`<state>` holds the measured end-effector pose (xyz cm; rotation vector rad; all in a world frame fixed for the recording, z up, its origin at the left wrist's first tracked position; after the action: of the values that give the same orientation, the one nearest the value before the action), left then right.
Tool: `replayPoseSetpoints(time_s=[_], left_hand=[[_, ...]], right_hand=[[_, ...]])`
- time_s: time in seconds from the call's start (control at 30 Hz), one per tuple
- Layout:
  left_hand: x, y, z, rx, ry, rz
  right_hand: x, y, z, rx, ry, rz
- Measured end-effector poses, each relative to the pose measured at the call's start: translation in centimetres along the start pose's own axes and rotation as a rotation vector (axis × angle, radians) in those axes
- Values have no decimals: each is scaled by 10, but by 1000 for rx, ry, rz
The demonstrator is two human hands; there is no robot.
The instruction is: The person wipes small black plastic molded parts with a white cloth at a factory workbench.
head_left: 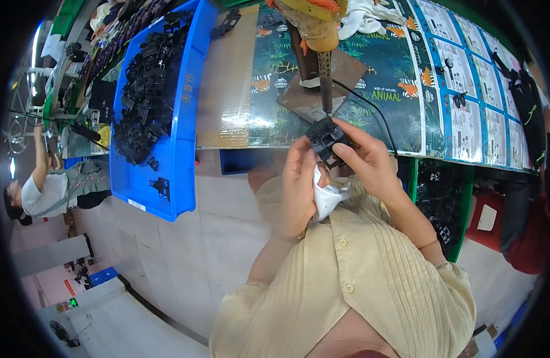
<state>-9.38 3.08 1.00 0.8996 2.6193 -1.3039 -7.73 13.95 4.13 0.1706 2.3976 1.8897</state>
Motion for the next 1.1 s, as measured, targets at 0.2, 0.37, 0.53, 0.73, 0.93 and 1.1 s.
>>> replayPoseSetpoints(time_s=[0.2,0.37,0.53,0.73,0.93,1.1], left_hand=[[-16,-7,35,501,-16,16],[-36,25,103,1163,108,45],[-60,26,136,1940,-237,-39],[-59,16,178,2024,-366,384],[-43,7,142,550,-229,299],[-29,-5,104,-20,-107,254]], right_hand=[[16,-3,13,-294,21,103],[20,-7,16,-354,121,-22],[28,-3,14,-317,114,22],[32,-8,21,-246,78,-25],[31,-8,23,-214,10,-3],[32,-7,25,-215,8,14]])
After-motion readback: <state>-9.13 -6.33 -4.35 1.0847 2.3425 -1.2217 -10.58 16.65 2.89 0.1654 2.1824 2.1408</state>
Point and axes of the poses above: each hand's wrist, its own x-axis towards the middle knuckle, its own z-axis out of the back of the hand, y = z × x, the point moved 9 cm from there along x, towards the middle knuckle, and after that the axes turned 6 degrees about z, right-handed, at the moved point
